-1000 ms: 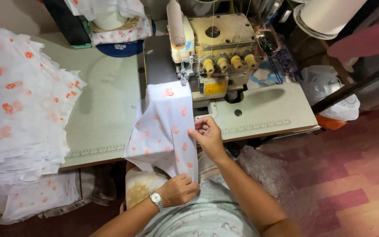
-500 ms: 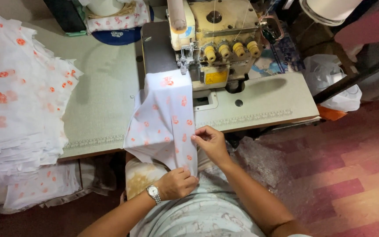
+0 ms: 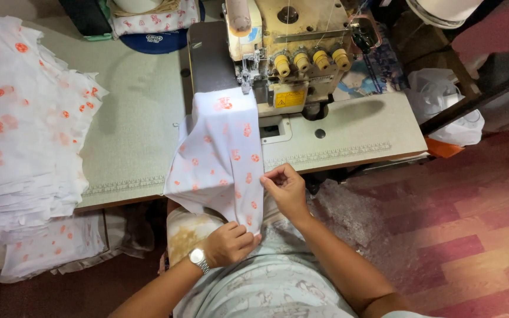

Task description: A person is preparing and sewing small fabric pieces using an industrial sewing machine.

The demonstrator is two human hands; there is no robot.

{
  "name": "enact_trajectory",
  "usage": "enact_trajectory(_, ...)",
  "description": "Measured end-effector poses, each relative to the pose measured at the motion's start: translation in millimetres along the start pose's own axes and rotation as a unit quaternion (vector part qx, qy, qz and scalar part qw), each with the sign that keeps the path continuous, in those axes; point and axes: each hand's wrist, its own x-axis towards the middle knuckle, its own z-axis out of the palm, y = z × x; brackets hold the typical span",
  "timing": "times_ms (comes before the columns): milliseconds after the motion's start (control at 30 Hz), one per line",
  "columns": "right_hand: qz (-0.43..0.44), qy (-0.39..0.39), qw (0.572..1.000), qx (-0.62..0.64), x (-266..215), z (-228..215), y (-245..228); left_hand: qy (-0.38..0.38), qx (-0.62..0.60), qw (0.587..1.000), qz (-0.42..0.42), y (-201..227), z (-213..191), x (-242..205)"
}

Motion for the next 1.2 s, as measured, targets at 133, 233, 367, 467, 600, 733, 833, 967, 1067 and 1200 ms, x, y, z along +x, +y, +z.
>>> enact_trajectory(133,-0.053,-0.035,0.998,-0.025,-0.5,-4.2,4.3,0.067,-0.038,0.990,-0.121,22.7,-24.4,-3.4)
enact_trajectory(233,-0.157,-0.083,0.982,-0.058,5.5,-7.0,6.7,0.166,-0.039,0.945,-0.278,35.7,-46.4,12.6)
enact_trajectory(367,-0.232,-0.133,0.961,-0.066,7.7,-6.1,5.5,0.306,-0.032,0.848,-0.432,28.9,-59.0,32.7)
enact_trajectory(467,-0.215,-0.141,0.965,-0.052,7.9,-2.0,-5.5,0.339,0.012,0.832,-0.438,0.2,-66.2,52.8)
enact_trajectory(600,-0.215,-0.129,0.967,-0.050,10.3,1.0,-9.1,0.342,0.034,0.848,-0.405,-53.3,-65.3,78.1)
enact_trajectory(733,-0.143,-0.145,0.979,-0.028,10.6,2.7,-15.9,0.244,0.057,0.866,-0.432,-99.7,-60.4,95.2)
enact_trajectory(833,-0.111,-0.163,0.980,-0.026,12.9,3.6,-16.4,0.162,0.104,0.870,-0.455,-129.3,-46.0,80.9)
enact_trajectory(967,-0.079,-0.189,0.979,-0.023,16.0,5.5,-4.8,0.084,0.158,0.872,-0.456,-146.6,-46.0,70.6)
enact_trajectory(1067,-0.080,-0.185,0.979,-0.021,16.8,9.4,-1.8,0.141,0.083,0.889,-0.428,-146.1,-57.8,85.8)
enact_trajectory(1200,-0.079,-0.178,0.981,-0.011,14.5,7.9,-10.2,0.200,0.025,0.877,-0.435,-150.7,-57.9,89.9)
